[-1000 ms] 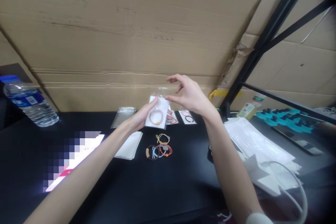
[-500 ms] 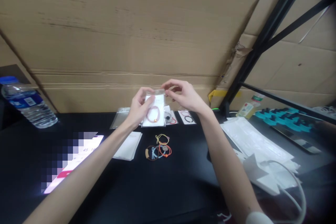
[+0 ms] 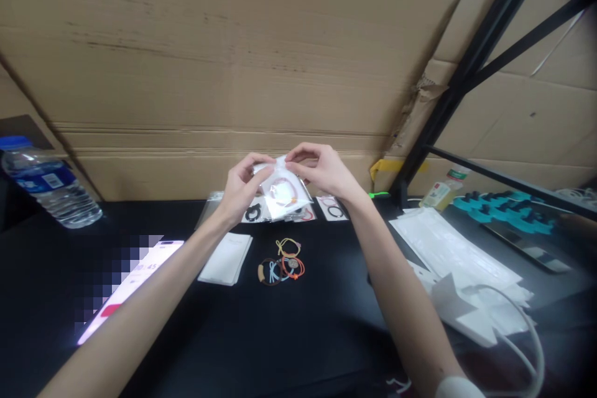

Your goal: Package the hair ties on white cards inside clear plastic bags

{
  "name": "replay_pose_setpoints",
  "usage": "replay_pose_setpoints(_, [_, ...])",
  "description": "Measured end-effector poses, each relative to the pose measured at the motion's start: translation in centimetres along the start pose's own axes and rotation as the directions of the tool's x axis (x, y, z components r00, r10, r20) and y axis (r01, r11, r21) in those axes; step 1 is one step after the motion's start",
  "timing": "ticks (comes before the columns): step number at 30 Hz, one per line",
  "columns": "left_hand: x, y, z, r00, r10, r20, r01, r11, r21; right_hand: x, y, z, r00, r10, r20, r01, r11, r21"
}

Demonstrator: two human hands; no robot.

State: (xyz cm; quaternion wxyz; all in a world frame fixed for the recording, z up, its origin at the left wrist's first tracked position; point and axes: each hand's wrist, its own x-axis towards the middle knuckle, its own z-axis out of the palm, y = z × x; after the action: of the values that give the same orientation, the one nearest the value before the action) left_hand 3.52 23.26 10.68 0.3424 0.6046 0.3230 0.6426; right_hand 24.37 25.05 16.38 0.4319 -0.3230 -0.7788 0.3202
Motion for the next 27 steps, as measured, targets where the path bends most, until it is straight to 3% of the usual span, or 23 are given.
replay_pose_setpoints(3, [0.0, 0.6, 0.0, 0.995, -0.095, 0.026, 0.096, 0.995, -0.017, 0.1, 0.2, 0.0, 1.0, 0.006, -0.02, -0.006, 1.0, 0.012])
replay_pose_setpoints(8, [0.1, 1.4, 0.0, 0.99, -0.139, 0.027, 0.139, 0.99, 0.032, 0.0, 0.2, -0.1, 1.0, 0.016, -0.008, -0.015, 0.999, 0.043])
replay_pose_setpoints(15, [0.2, 2.0, -0.7, 0.978, -0.196, 0.074, 0.19, 0.979, 0.079, 0.2, 1.8, 0.3, 0.999, 0.001, -0.051, -0.006, 0.994, -0.105])
replay_pose_setpoints(18, [0.4, 2.0, -1.2, 0.971, -0.236, 0.045, 0.231, 0.967, 0.107, 0.5, 2.4, 0.9, 0.998, -0.001, -0.056, -0.006, 0.991, -0.133])
replay_pose_setpoints(21, [0.8, 1.6, -1.8, 0.95, -0.311, 0.008, 0.309, 0.946, 0.1, 0.7, 2.4, 1.2, 0.999, 0.021, -0.031, -0.023, 0.996, -0.092])
replay_pose_setpoints(24, [1.3, 1.3, -2.5, 0.914, -0.404, 0.038, 0.405, 0.914, -0.005, 0.6, 1.8, 1.1, 0.998, 0.056, 0.028, -0.056, 0.998, -0.011])
replay_pose_setpoints(27, [1.7, 1.6, -2.9, 0.904, -0.42, 0.082, 0.426, 0.901, -0.079, 0.4, 1.2, 0.8, 0.991, 0.078, 0.106, -0.087, 0.993, 0.079])
